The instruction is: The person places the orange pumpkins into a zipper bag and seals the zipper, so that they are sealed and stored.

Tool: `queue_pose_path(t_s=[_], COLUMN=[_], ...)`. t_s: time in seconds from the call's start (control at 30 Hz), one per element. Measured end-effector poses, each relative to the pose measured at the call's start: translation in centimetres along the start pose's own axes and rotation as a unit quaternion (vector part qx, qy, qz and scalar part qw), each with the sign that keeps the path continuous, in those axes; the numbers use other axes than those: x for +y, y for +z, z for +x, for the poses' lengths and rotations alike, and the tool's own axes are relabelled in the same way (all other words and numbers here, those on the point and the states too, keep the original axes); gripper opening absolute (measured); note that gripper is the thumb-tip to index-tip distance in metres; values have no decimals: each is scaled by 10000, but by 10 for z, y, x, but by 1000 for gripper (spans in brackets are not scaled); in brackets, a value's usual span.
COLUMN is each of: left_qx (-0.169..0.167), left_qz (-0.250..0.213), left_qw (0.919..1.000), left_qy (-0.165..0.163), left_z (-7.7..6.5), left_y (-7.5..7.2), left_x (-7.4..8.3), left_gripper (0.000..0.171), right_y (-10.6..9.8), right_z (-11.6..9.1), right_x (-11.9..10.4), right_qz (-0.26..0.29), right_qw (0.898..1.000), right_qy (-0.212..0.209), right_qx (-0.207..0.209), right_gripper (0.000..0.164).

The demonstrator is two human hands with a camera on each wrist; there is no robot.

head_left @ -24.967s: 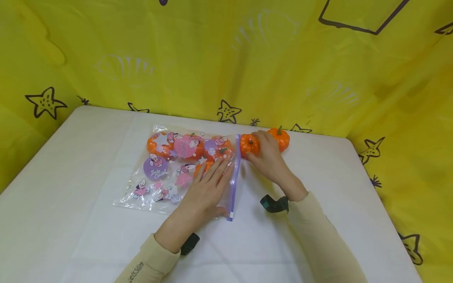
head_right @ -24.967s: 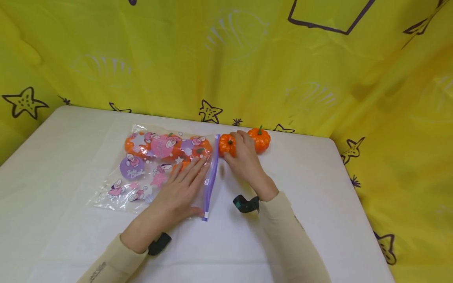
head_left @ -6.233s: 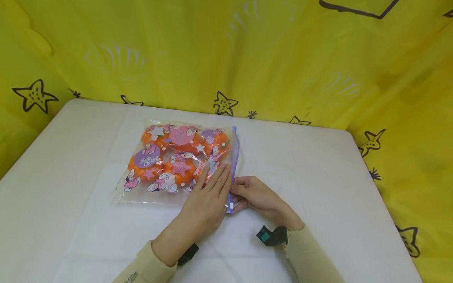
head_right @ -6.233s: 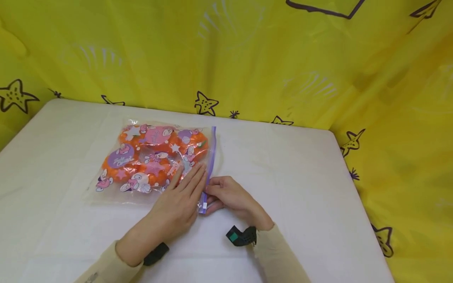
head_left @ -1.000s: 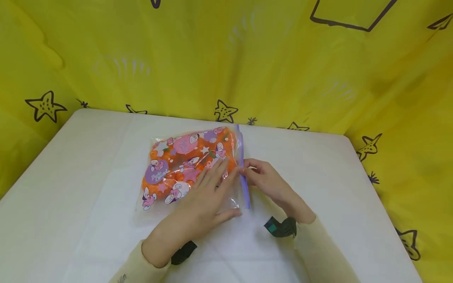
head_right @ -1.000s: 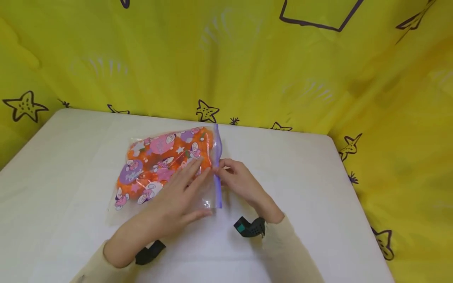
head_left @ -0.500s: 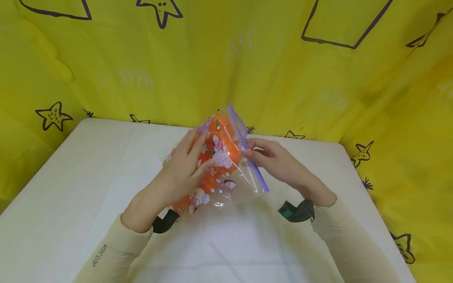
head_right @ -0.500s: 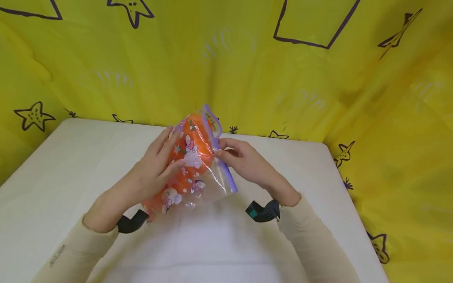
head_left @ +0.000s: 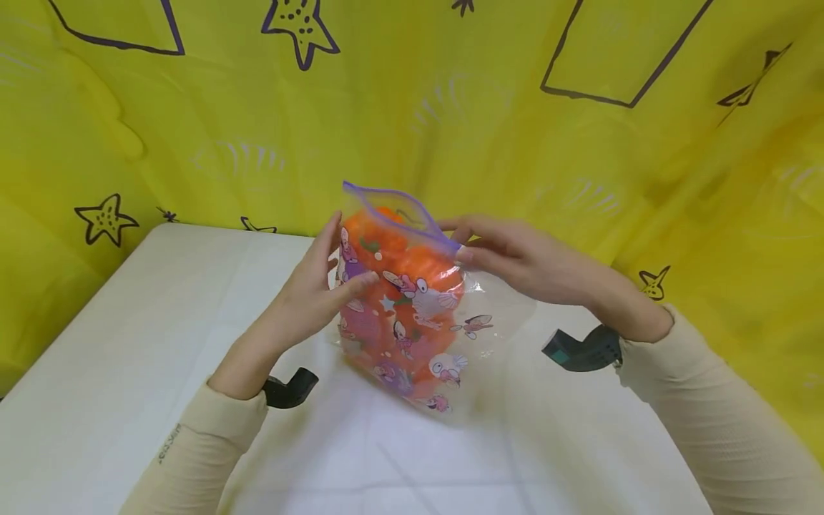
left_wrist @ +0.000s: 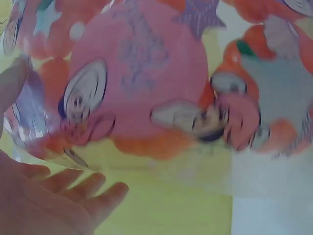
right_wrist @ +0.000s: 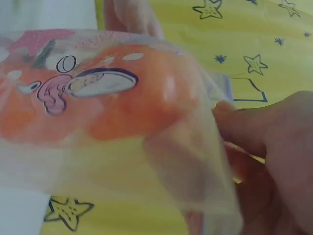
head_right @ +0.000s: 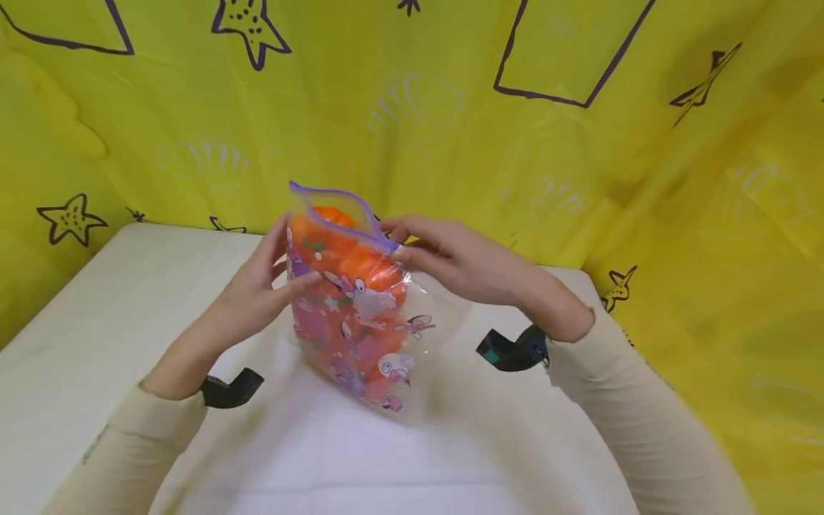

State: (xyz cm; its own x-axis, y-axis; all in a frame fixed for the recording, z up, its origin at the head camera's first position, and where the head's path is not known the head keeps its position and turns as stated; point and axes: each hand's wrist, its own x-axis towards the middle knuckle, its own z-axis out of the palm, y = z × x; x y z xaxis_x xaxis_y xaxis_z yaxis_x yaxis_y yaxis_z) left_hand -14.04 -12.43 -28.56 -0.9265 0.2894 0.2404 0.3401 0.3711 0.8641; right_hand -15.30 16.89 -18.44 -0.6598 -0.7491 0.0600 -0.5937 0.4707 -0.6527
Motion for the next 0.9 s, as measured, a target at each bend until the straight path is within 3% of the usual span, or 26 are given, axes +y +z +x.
queue_pose_path(t_s=[0.13, 0.3, 0.4, 0.5, 0.67, 0.8, 0.9], left_qx=[73, 260, 415, 482, 192, 206, 346], left_qz=[-658, -1532, -1765, -1931, -2427, -1995, -1797], left_qw=[9977, 9877, 9829, 9786, 9686, 9792, 9826], left_qy=[127, 148, 324, 524, 505, 302, 331], left_z=[-3, -7, -10, -11, -12, -11, -9], left_y=[-2, -1, 1, 3, 7, 13, 17], left_x=[0, 1, 3, 3, 3, 7, 11], left_gripper=[97, 79, 64, 53, 58, 52, 45], right_y=[-5, -3, -1, 0, 4, 11, 16], right_z=[-1, -4, -5, -6, -8, -9, -8], right_x=[-2, 1, 2, 3, 5, 5, 2], right_qz=[-827, -1861, -2226, -2379, -2507, -2411, -2358], right_qw=[9941, 9685, 9519, 9434, 9468, 9604, 9673], right_qy=[-659, -1470, -1742, -1790, -1465, -936, -451], right_qx=[220, 765, 1179, 1459, 1389, 1036, 817], right_gripper=[30, 19, 23, 24, 21, 20, 34])
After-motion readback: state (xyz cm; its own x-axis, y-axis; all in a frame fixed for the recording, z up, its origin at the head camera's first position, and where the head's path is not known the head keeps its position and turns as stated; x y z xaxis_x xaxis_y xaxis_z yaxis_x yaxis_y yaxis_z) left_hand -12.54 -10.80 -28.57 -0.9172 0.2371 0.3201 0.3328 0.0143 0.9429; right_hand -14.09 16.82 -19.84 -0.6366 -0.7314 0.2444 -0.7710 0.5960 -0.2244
